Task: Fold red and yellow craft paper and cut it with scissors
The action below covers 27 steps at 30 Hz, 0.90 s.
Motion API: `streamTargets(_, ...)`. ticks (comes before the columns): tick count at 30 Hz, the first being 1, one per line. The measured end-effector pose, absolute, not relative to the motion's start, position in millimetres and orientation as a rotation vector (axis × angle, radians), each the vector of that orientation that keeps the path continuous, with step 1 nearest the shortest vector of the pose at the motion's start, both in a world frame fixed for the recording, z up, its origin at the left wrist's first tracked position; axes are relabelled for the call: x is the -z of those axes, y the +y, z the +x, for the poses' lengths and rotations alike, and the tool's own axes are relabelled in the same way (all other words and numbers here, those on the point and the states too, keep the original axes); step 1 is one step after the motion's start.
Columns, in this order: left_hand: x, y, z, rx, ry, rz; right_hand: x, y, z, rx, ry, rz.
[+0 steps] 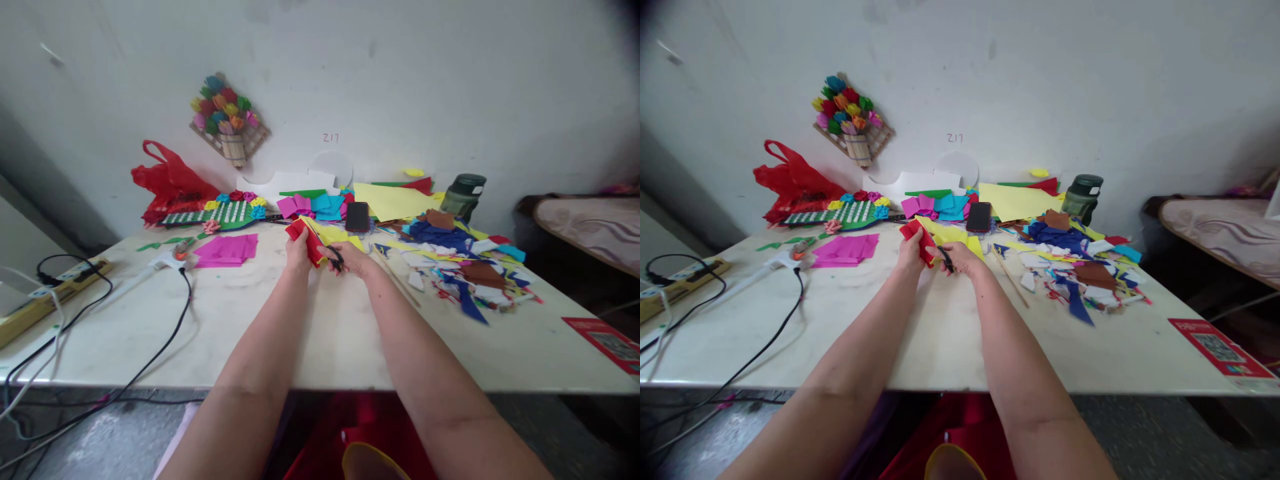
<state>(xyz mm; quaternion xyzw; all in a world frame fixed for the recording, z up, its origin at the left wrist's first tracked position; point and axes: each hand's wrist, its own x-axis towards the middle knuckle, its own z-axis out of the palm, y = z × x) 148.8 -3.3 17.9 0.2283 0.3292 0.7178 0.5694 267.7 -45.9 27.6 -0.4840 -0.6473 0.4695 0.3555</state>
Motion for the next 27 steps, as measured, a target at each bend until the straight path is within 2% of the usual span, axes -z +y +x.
streamTargets(27, -19.0, -1.3, 147.4, -1.692, 0.835, 0.507, -24.2, -45.5, 262.8, -1.287, -1.531, -1.172)
